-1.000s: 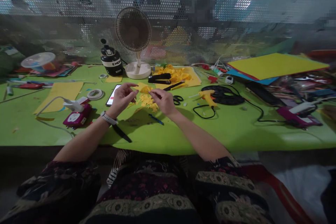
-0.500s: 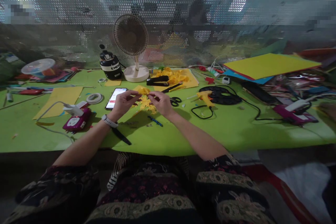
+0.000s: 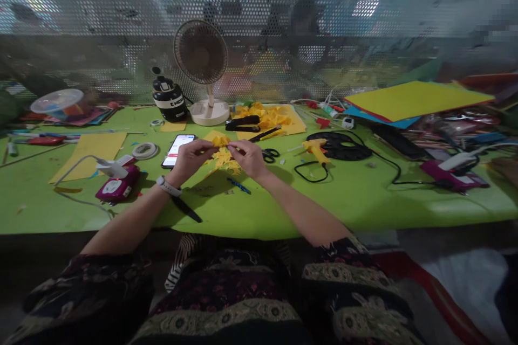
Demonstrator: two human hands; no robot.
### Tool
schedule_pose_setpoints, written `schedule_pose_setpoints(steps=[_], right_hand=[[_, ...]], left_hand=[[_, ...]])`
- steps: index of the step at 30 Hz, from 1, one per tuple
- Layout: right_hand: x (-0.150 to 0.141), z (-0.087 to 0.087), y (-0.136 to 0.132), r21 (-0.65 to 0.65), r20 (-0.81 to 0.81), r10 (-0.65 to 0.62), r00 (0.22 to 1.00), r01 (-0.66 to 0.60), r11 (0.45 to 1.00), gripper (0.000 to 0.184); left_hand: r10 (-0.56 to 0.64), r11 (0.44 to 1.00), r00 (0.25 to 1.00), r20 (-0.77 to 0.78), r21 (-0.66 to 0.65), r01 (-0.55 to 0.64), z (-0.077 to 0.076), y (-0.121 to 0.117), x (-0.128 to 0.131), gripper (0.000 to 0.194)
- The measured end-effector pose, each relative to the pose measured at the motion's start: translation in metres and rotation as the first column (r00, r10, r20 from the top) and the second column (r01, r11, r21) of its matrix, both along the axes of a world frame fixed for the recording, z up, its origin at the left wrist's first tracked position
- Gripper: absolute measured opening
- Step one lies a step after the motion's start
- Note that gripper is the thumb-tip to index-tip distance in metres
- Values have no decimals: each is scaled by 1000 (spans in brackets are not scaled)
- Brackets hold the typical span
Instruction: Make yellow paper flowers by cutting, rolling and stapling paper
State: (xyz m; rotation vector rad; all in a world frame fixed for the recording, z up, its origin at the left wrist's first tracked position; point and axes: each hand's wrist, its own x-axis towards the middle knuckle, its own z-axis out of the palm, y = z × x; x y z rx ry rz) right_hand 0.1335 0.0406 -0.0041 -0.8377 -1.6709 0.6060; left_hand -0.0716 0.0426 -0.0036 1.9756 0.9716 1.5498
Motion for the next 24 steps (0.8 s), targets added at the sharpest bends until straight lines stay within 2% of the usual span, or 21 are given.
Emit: schedule_pose_setpoints(steps=[5,13,20,24], right_hand=[[0,-2,2,31,9,-11,1000,10,999,39],[2,2,-1,-18,59,-28,998,29,999,38],[2,7,-3,-112,21,7,1000,-5,994,41],[2,7,-2,-127,14,15,1000,-13,992,42]], left_hand=[[22,1000,1000,-4,-13,-22,1,1,-1,25],[-9,981,998,56,-192,19,4,-4,2,33],[-21,977,995,95,-210,40,6,-5,3,37],[-45,959,990,135,-273,81,4,-3,1,39]])
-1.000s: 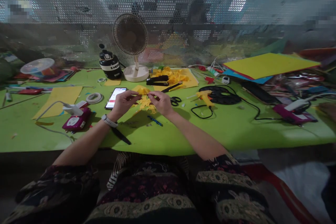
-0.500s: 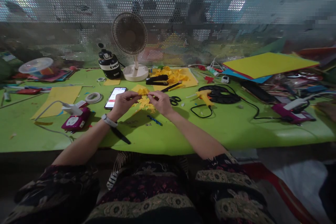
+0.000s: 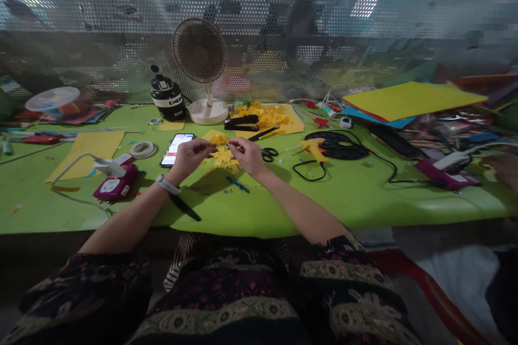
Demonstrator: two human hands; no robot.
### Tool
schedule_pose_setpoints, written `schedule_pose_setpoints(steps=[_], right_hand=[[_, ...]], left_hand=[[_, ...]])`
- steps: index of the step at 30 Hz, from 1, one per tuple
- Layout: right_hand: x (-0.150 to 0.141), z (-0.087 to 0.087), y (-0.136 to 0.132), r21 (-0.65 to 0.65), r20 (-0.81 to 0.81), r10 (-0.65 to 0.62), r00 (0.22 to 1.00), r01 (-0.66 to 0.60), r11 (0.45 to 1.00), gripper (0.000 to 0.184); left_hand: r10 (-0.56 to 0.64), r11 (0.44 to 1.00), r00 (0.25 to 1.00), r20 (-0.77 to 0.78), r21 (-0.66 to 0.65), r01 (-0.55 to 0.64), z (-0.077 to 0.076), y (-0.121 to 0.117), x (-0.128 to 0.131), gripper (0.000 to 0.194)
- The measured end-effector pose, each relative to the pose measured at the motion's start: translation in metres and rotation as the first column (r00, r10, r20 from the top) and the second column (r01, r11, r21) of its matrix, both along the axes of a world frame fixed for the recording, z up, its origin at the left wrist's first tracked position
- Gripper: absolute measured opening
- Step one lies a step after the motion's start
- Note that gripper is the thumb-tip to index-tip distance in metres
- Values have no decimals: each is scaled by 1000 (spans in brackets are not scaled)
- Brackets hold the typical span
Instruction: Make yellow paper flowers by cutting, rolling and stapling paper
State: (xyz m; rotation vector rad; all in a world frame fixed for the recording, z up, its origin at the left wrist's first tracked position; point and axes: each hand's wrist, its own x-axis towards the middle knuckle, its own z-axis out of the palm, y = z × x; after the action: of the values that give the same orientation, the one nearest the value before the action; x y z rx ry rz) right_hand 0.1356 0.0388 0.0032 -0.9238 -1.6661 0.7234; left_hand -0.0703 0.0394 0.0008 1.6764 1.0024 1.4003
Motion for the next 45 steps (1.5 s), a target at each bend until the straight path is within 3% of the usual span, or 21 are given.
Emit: schedule_pose_setpoints(steps=[12,18,22,28,37,45], right_hand=[[3,-8,12,-51,-30,-13,999,12,999,39],[12,-13,30,-79,-39,-103,994,100,992,36],[25,-6,38,-53,-19,-193,981,192,980,31],[59,20,57,-26,-27,-347,937,347,938,21],[116,52,105,-102,213,-508,835,536,838,12],[134,52,138,-136,486,-529,696,658,740,15]], left_hand=[[-40,989,999,22,-140,43,3,-2,1,47],[-9,989,1000,3,-145,9,3,0,0,49],[-35,991,999,-26,-131,31,-3,2,0,41],[-23,999,995,-101,-48,18,-15,1,2,35],[-67,998,990,-125,-7,66,-19,-3,4,33],[-83,996,991,-109,-45,78,-17,-8,4,35]])
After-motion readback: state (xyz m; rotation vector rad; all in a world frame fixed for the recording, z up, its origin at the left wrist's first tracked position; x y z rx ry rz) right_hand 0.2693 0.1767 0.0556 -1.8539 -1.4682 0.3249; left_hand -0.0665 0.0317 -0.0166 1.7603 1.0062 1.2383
